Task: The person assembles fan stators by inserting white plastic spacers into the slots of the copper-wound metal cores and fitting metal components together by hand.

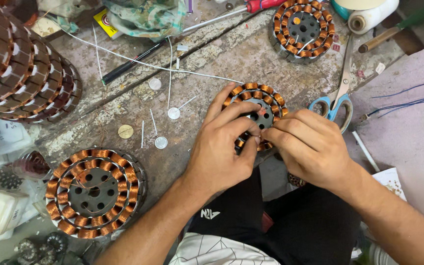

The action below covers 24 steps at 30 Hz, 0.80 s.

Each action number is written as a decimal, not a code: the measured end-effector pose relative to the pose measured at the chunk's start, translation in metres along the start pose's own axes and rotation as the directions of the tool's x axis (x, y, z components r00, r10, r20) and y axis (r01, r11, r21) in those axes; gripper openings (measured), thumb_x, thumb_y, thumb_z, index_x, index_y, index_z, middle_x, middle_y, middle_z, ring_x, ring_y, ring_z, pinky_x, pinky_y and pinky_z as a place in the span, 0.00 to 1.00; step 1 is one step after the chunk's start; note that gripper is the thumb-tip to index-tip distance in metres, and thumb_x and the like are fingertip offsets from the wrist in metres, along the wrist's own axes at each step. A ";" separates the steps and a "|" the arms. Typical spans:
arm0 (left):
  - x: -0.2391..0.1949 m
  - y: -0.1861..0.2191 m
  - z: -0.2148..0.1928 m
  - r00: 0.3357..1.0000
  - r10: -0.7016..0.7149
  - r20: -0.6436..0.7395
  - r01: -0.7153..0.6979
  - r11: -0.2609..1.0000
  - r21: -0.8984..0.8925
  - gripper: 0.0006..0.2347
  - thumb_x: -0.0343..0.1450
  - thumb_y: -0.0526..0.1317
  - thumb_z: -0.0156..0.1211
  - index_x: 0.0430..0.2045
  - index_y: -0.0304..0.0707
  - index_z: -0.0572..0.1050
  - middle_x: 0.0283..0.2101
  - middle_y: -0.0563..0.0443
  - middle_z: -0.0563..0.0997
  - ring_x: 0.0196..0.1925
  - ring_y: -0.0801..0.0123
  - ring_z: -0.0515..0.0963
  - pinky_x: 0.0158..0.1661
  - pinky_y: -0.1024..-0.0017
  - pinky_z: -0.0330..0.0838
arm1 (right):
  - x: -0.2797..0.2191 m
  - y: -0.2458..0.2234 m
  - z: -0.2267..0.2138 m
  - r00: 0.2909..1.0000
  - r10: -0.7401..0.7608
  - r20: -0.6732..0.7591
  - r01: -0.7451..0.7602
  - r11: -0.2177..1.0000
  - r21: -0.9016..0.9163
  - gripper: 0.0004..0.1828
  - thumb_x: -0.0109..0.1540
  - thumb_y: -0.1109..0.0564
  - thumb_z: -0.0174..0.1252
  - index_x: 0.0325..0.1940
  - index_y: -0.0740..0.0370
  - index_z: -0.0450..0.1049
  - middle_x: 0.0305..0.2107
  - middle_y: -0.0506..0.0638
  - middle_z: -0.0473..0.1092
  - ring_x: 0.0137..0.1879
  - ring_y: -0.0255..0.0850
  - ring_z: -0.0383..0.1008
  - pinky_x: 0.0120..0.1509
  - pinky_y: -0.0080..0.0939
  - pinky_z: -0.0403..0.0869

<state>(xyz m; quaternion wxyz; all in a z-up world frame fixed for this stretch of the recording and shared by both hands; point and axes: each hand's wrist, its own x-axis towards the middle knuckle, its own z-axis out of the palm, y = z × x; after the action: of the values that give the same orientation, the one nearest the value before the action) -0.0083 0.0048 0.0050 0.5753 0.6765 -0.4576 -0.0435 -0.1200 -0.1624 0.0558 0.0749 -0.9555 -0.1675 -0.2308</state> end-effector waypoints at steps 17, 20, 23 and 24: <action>0.013 0.024 0.009 0.966 -0.258 -0.026 0.231 0.902 -0.365 0.48 0.52 0.42 0.79 0.69 0.38 0.57 0.68 0.38 0.68 0.70 0.51 0.71 0.69 0.57 0.64 | -0.037 -0.085 0.045 0.381 0.794 -0.474 -0.211 0.573 0.792 0.16 0.70 0.73 0.57 0.58 0.67 0.63 0.51 0.54 0.65 0.53 0.39 0.76 0.62 0.38 0.79; 0.009 0.030 0.007 0.950 -0.298 0.099 0.221 0.412 -0.884 0.45 0.61 0.41 0.74 0.74 0.39 0.52 0.70 0.37 0.67 0.70 0.51 0.70 0.71 0.57 0.61 | -0.019 -0.095 0.050 0.444 0.777 -0.446 -0.229 0.579 0.783 0.16 0.64 0.73 0.61 0.54 0.70 0.69 0.50 0.57 0.69 0.54 0.42 0.76 0.61 0.39 0.77; -0.002 0.028 0.011 0.933 -0.273 0.234 0.266 0.083 -0.960 0.41 0.67 0.46 0.70 0.75 0.41 0.51 0.69 0.39 0.67 0.66 0.51 0.72 0.68 0.56 0.64 | -0.007 -0.099 0.053 0.498 0.691 -0.524 -0.280 0.700 0.657 0.15 0.59 0.71 0.67 0.48 0.70 0.75 0.46 0.56 0.73 0.52 0.43 0.77 0.59 0.40 0.76; -0.004 0.024 0.012 0.933 -0.263 0.245 0.274 0.077 -0.959 0.40 0.69 0.47 0.68 0.75 0.41 0.51 0.69 0.39 0.67 0.66 0.52 0.72 0.67 0.56 0.64 | -0.004 -0.100 0.055 0.511 0.655 -0.557 -0.299 0.742 0.599 0.14 0.57 0.69 0.70 0.46 0.69 0.77 0.43 0.55 0.74 0.51 0.43 0.77 0.58 0.39 0.76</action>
<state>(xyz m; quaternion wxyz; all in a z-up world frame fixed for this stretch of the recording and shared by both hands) -0.0313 0.0011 0.0189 0.8549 0.2034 -0.1862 -0.4393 -0.1363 -0.0583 0.0118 0.4062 -0.7411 0.1100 -0.5232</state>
